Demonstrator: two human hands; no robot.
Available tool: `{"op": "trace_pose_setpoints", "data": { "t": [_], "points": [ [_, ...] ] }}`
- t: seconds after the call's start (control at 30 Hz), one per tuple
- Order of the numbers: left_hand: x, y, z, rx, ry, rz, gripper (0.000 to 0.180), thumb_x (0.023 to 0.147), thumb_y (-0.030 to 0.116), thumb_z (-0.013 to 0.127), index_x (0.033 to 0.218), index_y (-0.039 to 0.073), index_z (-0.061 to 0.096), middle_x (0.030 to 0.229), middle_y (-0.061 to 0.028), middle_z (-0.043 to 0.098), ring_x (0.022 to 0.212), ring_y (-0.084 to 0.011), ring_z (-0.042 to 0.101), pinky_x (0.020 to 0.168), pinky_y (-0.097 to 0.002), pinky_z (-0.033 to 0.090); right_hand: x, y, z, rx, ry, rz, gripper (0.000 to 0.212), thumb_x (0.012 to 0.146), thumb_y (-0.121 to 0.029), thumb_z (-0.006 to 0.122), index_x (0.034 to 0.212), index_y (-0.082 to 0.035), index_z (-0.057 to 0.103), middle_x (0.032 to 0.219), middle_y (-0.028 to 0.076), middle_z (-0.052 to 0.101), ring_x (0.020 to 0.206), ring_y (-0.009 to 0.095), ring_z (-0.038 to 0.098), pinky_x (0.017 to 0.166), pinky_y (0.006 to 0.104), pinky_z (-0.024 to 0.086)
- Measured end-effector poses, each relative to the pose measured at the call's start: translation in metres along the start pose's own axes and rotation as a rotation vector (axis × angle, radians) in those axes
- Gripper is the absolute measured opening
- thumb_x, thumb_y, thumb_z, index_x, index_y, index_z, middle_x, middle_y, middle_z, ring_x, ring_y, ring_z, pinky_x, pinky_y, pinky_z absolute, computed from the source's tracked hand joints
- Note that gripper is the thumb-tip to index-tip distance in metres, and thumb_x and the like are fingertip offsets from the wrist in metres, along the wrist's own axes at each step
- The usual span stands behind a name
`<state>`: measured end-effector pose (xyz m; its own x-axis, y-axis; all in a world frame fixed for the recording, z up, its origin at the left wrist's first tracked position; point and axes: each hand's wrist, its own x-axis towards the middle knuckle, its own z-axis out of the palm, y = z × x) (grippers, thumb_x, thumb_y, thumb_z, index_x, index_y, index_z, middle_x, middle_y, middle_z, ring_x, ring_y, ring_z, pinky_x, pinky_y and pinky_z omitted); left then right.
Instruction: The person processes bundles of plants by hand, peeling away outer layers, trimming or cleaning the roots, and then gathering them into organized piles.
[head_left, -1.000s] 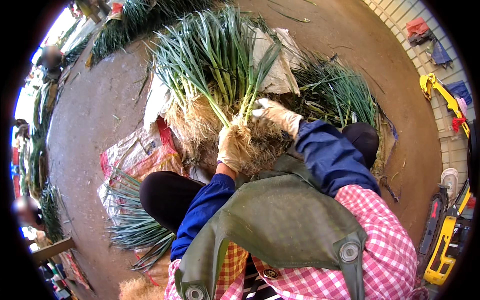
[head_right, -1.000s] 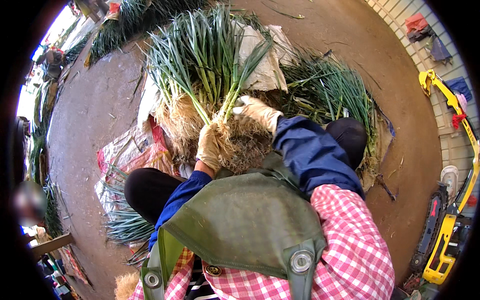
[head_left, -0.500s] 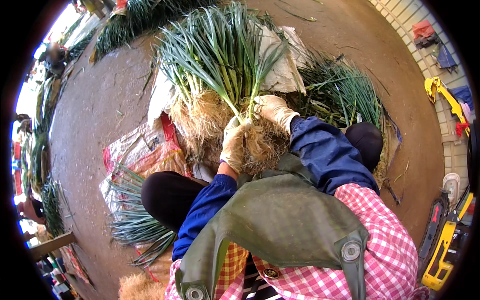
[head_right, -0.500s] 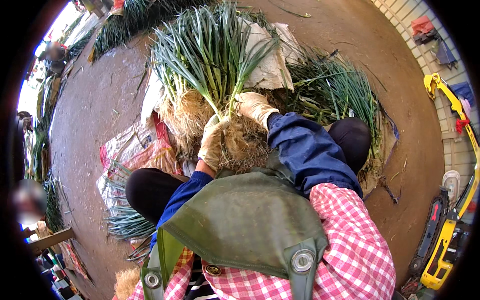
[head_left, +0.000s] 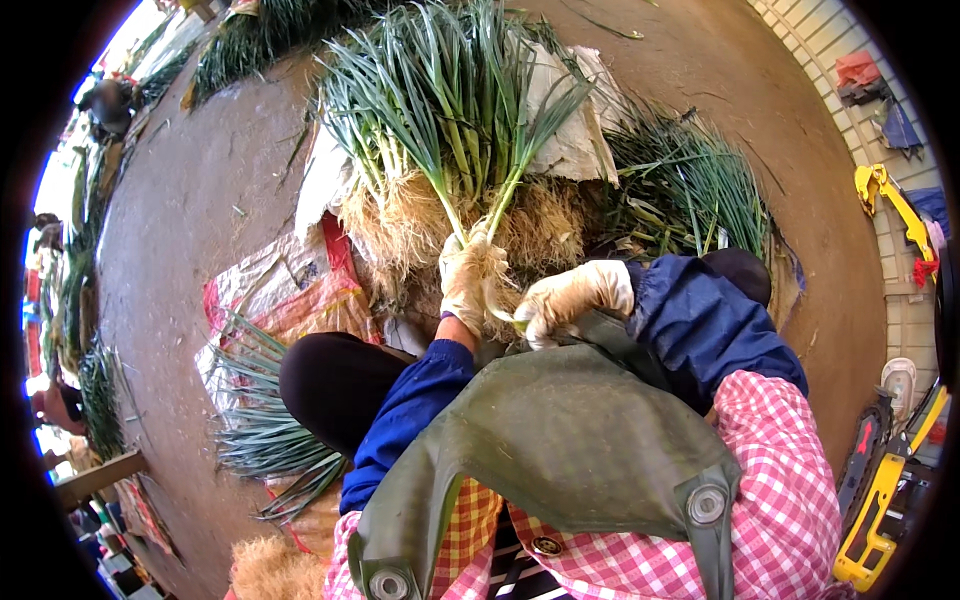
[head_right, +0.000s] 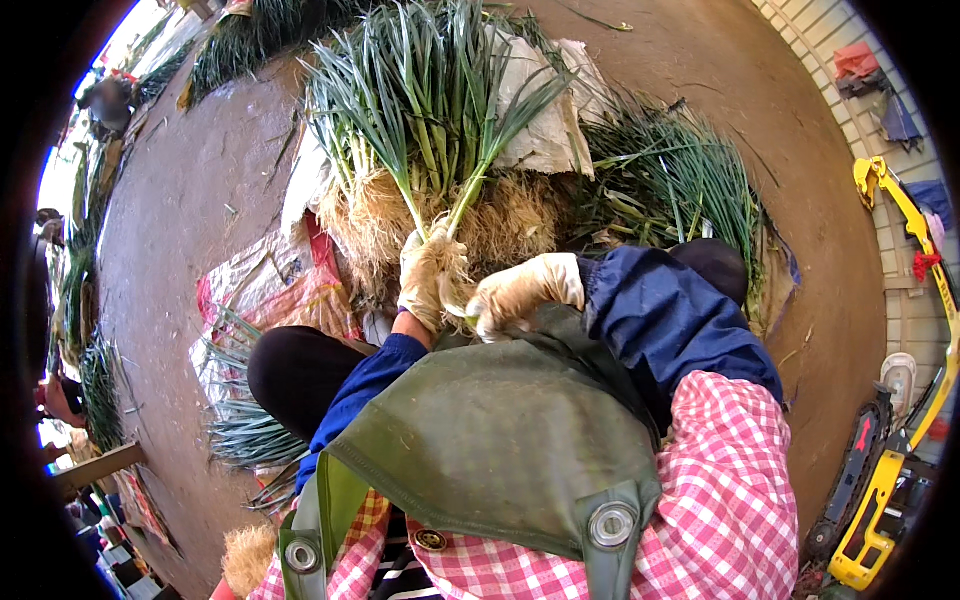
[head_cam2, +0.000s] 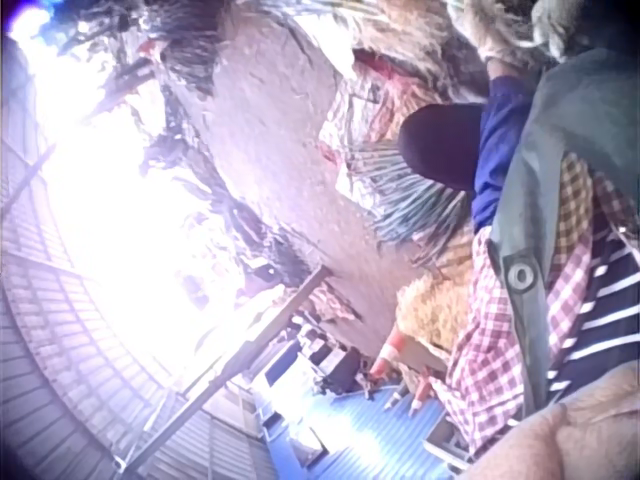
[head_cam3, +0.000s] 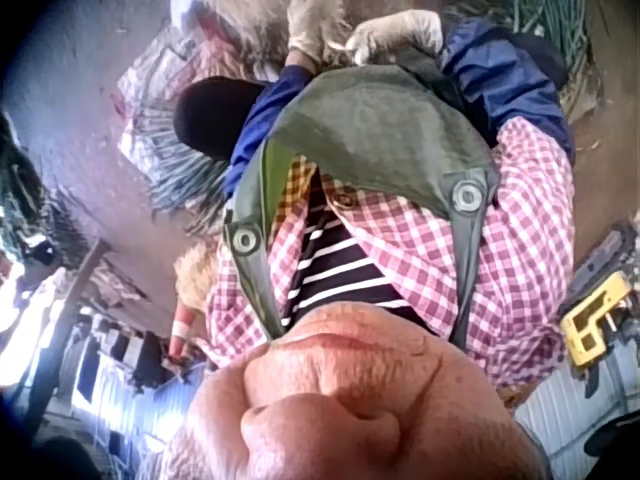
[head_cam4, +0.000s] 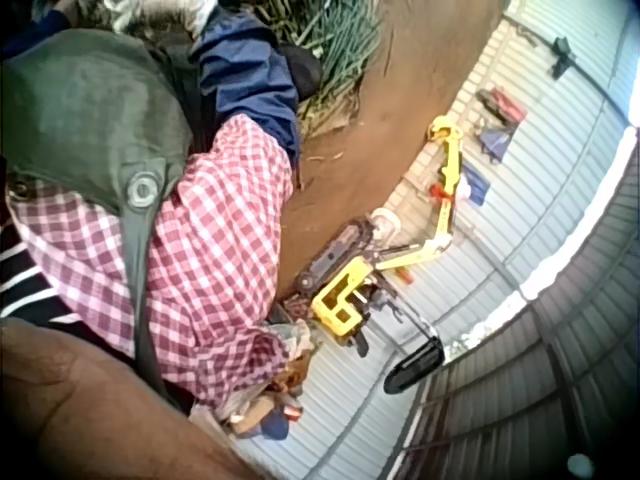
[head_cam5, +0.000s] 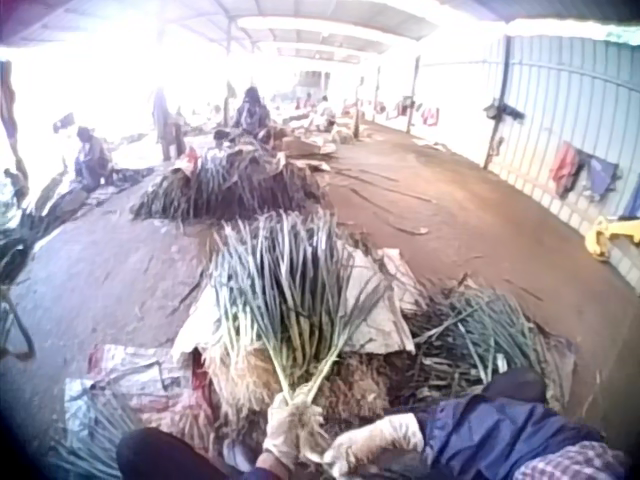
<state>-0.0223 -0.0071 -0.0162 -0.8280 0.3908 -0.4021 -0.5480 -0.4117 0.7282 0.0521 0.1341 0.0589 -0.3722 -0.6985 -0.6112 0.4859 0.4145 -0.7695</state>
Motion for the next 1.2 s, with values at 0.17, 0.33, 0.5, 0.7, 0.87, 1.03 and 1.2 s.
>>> {"op": "trace_pose_setpoints", "data": {
  "t": [0.17, 0.33, 0.5, 0.7, 0.87, 1.03, 1.2],
  "points": [
    [-0.003, 0.005, 0.012, 0.03, -0.091, -0.094, 0.023, 0.09, 0.013, 0.057, 0.111, 0.003, 0.056, 0.08, -0.0048, 0.061, 0.062, -0.0152, 0.062, 0.049, -0.0257, 0.052, -0.014, 0.055, -0.05, -1.204, 0.321, 0.853, 0.032, 0.077, -0.03, 0.065, 0.099, -0.007, 0.065, 0.08, 0.009, 0.067, 0.076, 0.026, 0.066, 0.062, 0.0415, 0.05],
    [-0.002, 0.005, 0.006, -0.022, -0.094, -0.119, 0.025, 0.09, 0.01, 0.053, 0.113, 0.0, 0.052, 0.082, -0.0084, 0.06, 0.068, -0.0178, 0.064, 0.053, -0.0276, 0.056, 0.0, 0.021, -0.072, 0.608, 0.859, -0.211, 0.034, 0.089, -0.039, 0.058, 0.091, -0.005, 0.064, 0.069, 0.007, 0.065, 0.053, 0.015, 0.06, 0.048, 0.0265, 0.049],
    [-0.008, 0.008, 0.019, 0.066, -0.169, -0.178, 0.025, 0.089, 0.015, 0.059, 0.111, 0.003, 0.054, 0.085, -0.0089, 0.062, 0.068, -0.0193, 0.065, 0.054, -0.0302, 0.056, 0.055, 0.029, -0.098, 0.337, 1.24, -0.316, 0.029, 0.086, -0.034, 0.062, 0.084, -0.005, 0.065, 0.07, 0.006, 0.063, 0.057, 0.014, 0.056, 0.054, 0.0273, 0.047],
    [-0.008, 0.006, 0.007, 0.039, -0.103, -0.235, 0.022, 0.086, 0.017, 0.066, 0.101, 0.004, 0.058, 0.069, -0.0061, 0.06, 0.058, -0.0181, 0.063, 0.049, -0.0288, 0.053, 0.062, 0.007, -0.088, 0.274, 1.266, -0.372, 0.018, 0.086, -0.023, 0.062, 0.09, -0.006, 0.063, 0.078, 0.009, 0.065, 0.066, 0.018, 0.062, 0.06, 0.0313, 0.049],
    [0.002, 0.0, 0.005, 0.03, -0.167, -0.254, 0.027, 0.089, 0.017, 0.06, 0.109, -0.002, 0.058, 0.078, -0.0067, 0.062, 0.061, -0.0153, 0.062, 0.049, -0.027, 0.052, 0.029, 0.062, -0.106, 0.793, 1.53, -0.26, 0.037, 0.086, -0.039, 0.064, 0.103, -0.006, 0.059, 0.079, 0.006, 0.066, 0.056, 0.015, 0.062, 0.043, 0.0248, 0.048],
    [0.002, -0.002, 0.008, -0.12, -0.234, -0.251, 0.029, 0.091, 0.015, 0.055, 0.113, -0.003, 0.057, 0.088, -0.0052, 0.063, 0.064, -0.014, 0.059, 0.05, -0.0255, 0.051, 0.045, 0.044, -0.09, 0.784, 1.058, -0.335, 0.034, 0.092, -0.044, 0.054, 0.097, -0.011, 0.061, 0.081, 0.006, 0.069, 0.06, 0.013, 0.063, 0.049, 0.0264, 0.049],
    [0.003, 0.002, -0.003, -0.181, -0.122, -0.16, 0.026, 0.088, 0.014, 0.057, 0.108, -0.001, 0.059, 0.086, -0.0063, 0.065, 0.061, -0.0123, 0.059, 0.048, -0.0237, 0.049, 0.047, 0.017, -0.061, 0.012, 1.419, -0.044, 0.033, 0.094, -0.04, 0.053, 0.092, -0.01, 0.066, 0.071, -0.001, 0.065, 0.054, 0.01, 0.058, 0.048, 0.0257, 0.045]
  ]
}}
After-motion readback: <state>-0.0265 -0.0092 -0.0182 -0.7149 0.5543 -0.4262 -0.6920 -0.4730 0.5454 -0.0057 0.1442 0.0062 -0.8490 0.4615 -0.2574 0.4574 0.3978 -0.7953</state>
